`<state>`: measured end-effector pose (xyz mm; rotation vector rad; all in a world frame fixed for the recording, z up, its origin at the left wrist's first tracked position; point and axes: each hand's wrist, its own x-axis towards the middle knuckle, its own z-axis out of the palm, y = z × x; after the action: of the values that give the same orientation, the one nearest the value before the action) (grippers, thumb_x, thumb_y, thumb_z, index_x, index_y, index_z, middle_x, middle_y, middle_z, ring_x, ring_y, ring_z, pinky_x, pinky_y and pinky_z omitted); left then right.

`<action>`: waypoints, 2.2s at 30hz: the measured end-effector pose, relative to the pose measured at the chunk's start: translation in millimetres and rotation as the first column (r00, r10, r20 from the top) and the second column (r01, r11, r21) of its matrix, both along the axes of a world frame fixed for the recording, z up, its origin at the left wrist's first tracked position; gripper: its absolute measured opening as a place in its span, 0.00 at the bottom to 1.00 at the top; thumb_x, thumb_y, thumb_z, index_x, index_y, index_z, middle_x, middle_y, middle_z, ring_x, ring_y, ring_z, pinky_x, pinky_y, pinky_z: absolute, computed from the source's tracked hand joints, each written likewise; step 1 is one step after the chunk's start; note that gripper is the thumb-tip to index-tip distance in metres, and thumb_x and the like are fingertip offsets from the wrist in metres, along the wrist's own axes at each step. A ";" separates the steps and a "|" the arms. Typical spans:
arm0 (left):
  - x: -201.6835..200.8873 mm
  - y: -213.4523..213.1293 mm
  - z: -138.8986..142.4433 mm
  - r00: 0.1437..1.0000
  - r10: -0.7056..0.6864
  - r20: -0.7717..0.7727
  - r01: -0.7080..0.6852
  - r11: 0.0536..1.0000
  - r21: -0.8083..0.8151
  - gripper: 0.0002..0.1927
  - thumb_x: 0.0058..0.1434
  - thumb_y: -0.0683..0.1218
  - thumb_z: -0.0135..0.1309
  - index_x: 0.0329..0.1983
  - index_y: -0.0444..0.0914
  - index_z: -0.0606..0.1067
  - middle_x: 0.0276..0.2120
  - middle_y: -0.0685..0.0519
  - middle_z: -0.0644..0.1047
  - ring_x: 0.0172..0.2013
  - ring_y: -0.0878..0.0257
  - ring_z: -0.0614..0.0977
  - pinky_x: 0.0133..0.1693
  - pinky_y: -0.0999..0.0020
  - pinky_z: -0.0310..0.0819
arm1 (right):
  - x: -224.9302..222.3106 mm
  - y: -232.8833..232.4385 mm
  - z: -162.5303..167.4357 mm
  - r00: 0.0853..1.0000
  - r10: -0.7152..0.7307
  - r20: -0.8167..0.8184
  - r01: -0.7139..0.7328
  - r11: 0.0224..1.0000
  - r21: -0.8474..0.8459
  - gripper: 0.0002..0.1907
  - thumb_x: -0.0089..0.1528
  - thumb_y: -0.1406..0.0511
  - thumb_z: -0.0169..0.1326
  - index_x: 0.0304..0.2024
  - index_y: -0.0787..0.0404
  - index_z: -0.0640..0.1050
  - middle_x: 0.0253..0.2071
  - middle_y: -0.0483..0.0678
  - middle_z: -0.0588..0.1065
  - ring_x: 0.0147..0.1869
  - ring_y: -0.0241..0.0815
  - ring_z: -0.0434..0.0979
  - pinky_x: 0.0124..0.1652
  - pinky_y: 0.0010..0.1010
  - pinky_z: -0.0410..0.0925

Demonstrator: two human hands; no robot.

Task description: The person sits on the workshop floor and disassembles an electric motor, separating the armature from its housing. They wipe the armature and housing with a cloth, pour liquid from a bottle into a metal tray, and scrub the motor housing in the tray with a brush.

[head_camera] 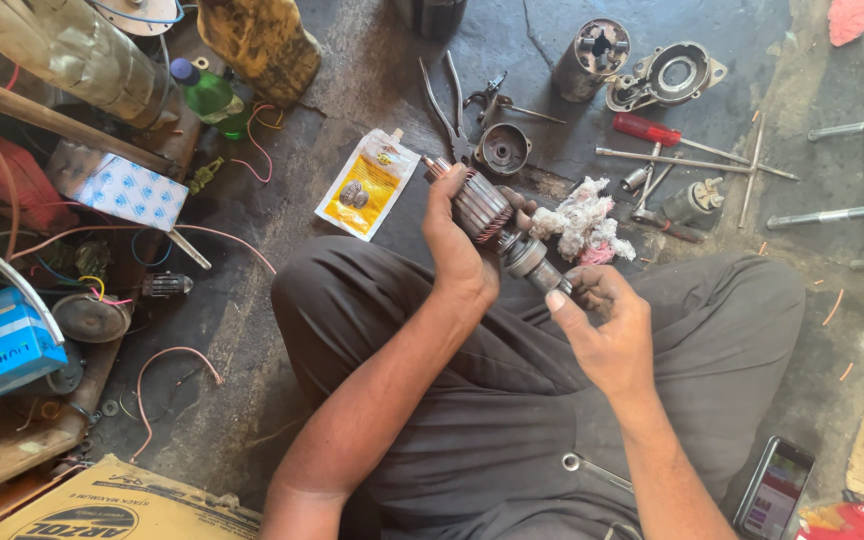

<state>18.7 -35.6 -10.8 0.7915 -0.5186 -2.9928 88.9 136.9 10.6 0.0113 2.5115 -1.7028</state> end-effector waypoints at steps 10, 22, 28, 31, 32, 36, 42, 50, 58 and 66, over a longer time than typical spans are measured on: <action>24.1 3.5 40.7 0.899 -0.172 -0.402 -0.345 0.286 -0.894 0.18 0.58 0.42 0.63 0.45 0.37 0.67 0.32 0.54 0.76 0.34 0.67 0.79 0.38 0.70 0.77 | -6.3 -10.0 -4.6 0.982 0.176 0.067 -0.187 0.953 0.239 0.16 0.60 0.66 0.63 0.47 0.67 0.77 0.35 0.48 0.81 0.36 0.35 0.80 0.37 0.29 0.72; 2.7 -10.0 5.0 0.967 -0.115 -0.229 0.107 0.993 -0.049 0.14 0.67 0.53 0.47 0.42 0.36 0.69 0.26 0.44 0.78 0.26 0.51 0.82 0.44 0.56 0.83 | 9.1 1.7 -22.6 0.976 0.112 0.189 -0.019 0.901 -0.434 0.21 0.60 0.71 0.63 0.51 0.67 0.69 0.42 0.53 0.77 0.43 0.38 0.80 0.46 0.29 0.73; 5.5 -8.7 4.6 0.974 -0.099 -0.204 0.091 0.995 -0.048 0.15 0.65 0.53 0.47 0.43 0.37 0.69 0.26 0.44 0.77 0.26 0.51 0.82 0.42 0.53 0.79 | 20.3 -12.5 -24.6 0.992 -0.044 0.119 0.102 0.835 -0.541 0.17 0.60 0.78 0.62 0.46 0.67 0.69 0.44 0.51 0.76 0.48 0.37 0.79 0.50 0.31 0.73; 5.3 -8.6 6.9 0.972 -0.096 -0.216 0.089 0.995 -0.040 0.15 0.65 0.53 0.47 0.43 0.37 0.69 0.26 0.44 0.77 0.25 0.51 0.81 0.43 0.52 0.80 | 23.7 -19.6 -25.6 0.995 -0.076 -0.057 0.049 0.924 -0.378 0.19 0.59 0.79 0.62 0.48 0.67 0.69 0.49 0.49 0.73 0.53 0.35 0.76 0.56 0.29 0.71; 5.3 -8.6 7.4 0.970 -0.095 -0.223 0.088 0.995 -0.040 0.14 0.65 0.53 0.47 0.43 0.37 0.69 0.26 0.44 0.77 0.24 0.51 0.81 0.44 0.51 0.81 | 24.6 -21.1 -26.0 0.994 -0.074 -0.078 0.040 0.928 -0.370 0.19 0.60 0.78 0.63 0.48 0.67 0.69 0.49 0.50 0.73 0.54 0.35 0.76 0.56 0.29 0.71; 5.6 -9.1 8.7 0.971 -0.087 -0.223 0.080 0.996 -0.038 0.15 0.66 0.53 0.48 0.43 0.36 0.69 0.26 0.44 0.77 0.24 0.52 0.80 0.45 0.51 0.81 | 24.6 -18.1 -26.2 0.994 -0.056 -0.097 0.025 0.955 -0.297 0.20 0.60 0.78 0.64 0.49 0.68 0.69 0.50 0.52 0.73 0.54 0.36 0.75 0.56 0.30 0.70; 4.6 -13.4 8.6 0.977 -0.065 -0.205 0.062 0.998 -0.021 0.15 0.65 0.53 0.47 0.42 0.37 0.69 0.25 0.43 0.77 0.22 0.51 0.80 0.40 0.53 0.80 | 13.1 4.8 -29.9 0.956 0.122 0.266 0.055 0.817 -0.573 0.18 0.61 0.70 0.61 0.50 0.66 0.70 0.42 0.57 0.79 0.45 0.44 0.81 0.46 0.35 0.76; 1.9 -33.9 16.9 0.971 0.027 -0.239 -0.127 0.902 -0.412 0.09 0.62 0.46 0.51 0.42 0.39 0.68 0.25 0.45 0.77 0.21 0.58 0.79 0.27 0.66 0.74 | -34.1 51.0 -41.0 1.000 0.007 0.026 -0.015 0.952 0.305 0.28 0.61 0.64 0.63 0.61 0.65 0.71 0.53 0.56 0.78 0.51 0.47 0.80 0.48 0.37 0.73; -0.1 -41.7 25.0 0.934 0.096 -0.345 -0.307 0.710 -0.633 0.08 0.66 0.40 0.55 0.42 0.36 0.68 0.30 0.52 0.73 0.28 0.65 0.79 0.32 0.71 0.74 | -80.1 56.4 -95.5 0.942 0.267 -0.202 -0.074 0.755 0.652 0.43 0.49 0.63 0.71 0.67 0.61 0.71 0.58 0.74 0.65 0.45 0.74 0.74 0.45 0.53 0.70; -4.0 -38.8 26.8 0.957 0.119 -0.265 -0.275 0.667 -0.692 0.10 0.62 0.40 0.56 0.42 0.38 0.67 0.31 0.55 0.72 0.29 0.67 0.79 0.31 0.72 0.75 | -100.4 136.0 -117.2 0.862 -0.064 -0.503 0.343 0.805 0.485 0.14 0.57 0.75 0.62 0.46 0.68 0.79 0.43 0.60 0.77 0.49 0.62 0.78 0.49 0.46 0.69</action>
<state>14.6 -74.4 16.0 0.4197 -1.3752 -2.2824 -11.5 272.9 -106.5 -0.0842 3.4151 -1.0240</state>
